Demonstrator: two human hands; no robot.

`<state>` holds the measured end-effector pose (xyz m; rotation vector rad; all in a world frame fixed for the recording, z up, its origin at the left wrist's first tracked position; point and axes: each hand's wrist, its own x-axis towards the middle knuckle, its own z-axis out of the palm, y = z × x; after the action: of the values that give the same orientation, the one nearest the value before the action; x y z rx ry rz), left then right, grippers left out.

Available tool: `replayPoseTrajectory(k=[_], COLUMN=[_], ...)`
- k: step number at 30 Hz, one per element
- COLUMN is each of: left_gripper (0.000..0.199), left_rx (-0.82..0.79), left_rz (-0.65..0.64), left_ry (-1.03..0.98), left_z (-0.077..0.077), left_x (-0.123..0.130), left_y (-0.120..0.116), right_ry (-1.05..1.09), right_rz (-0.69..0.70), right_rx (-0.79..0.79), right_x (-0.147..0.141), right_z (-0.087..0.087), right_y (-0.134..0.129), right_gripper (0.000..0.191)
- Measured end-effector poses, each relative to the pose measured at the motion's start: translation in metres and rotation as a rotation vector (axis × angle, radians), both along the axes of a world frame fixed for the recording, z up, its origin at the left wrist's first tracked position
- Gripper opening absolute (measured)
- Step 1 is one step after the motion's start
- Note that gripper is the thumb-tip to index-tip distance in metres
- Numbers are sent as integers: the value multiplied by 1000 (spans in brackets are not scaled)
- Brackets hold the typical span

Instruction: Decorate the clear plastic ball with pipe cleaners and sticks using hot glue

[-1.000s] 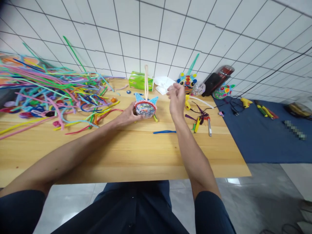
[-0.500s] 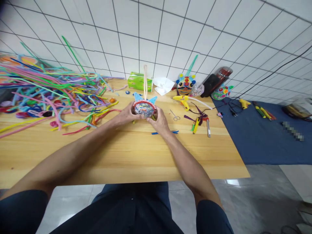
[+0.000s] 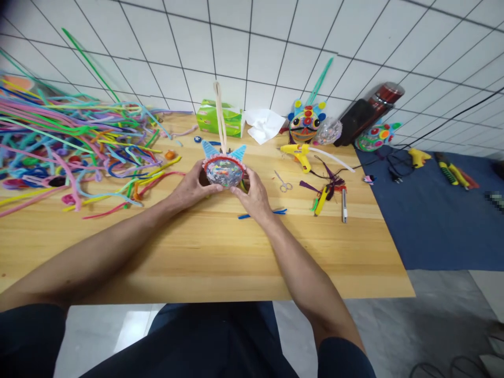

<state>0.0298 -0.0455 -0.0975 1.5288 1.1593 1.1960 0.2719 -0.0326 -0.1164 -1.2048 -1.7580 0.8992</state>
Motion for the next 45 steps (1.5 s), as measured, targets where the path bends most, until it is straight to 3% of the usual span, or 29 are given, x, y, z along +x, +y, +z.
replayPoseTrajectory(k=[11, 18, 22, 29, 32, 35, 39, 42, 45], left_gripper=[99, 100, 100, 98, 98, 98, 98, 98, 97], left_rx=[30, 35, 33, 67, 72, 88, 88, 88, 99], left_rz=[-31, -25, -30, -18, -12, -16, -16, -10, -2], left_ry=[-28, -5, 0, 54, 79, 83, 98, 102, 111], left_z=[-9, -9, -8, -6, -1, 4, 6, 5, 4], left_x=[2, 1, 0, 0, 1, 1, 1, 1, 1], left_y=[2, 4, 5, 6, 4, 3, 2, 2, 3], right_ry=[74, 105, -31, 417, 167, -410, -910, -1088, -1236], right_rz=[7, -204, -237, -137, -157, -246, -166, -105, -136], right_rx=[-31, -64, -43, -343, -241, -16, -136, -209, -205], right_x=[6, 34, 47, 32, 51, 80, 86, 69, 56], right_z=[-4, 6, 18, 44, 65, 85, 95, 94, 95], right_y=[0, 10, 11, -7, -9, -7, -12, -17, -21], right_gripper=[81, 48, 27, 33, 30, 14, 18, 24, 27])
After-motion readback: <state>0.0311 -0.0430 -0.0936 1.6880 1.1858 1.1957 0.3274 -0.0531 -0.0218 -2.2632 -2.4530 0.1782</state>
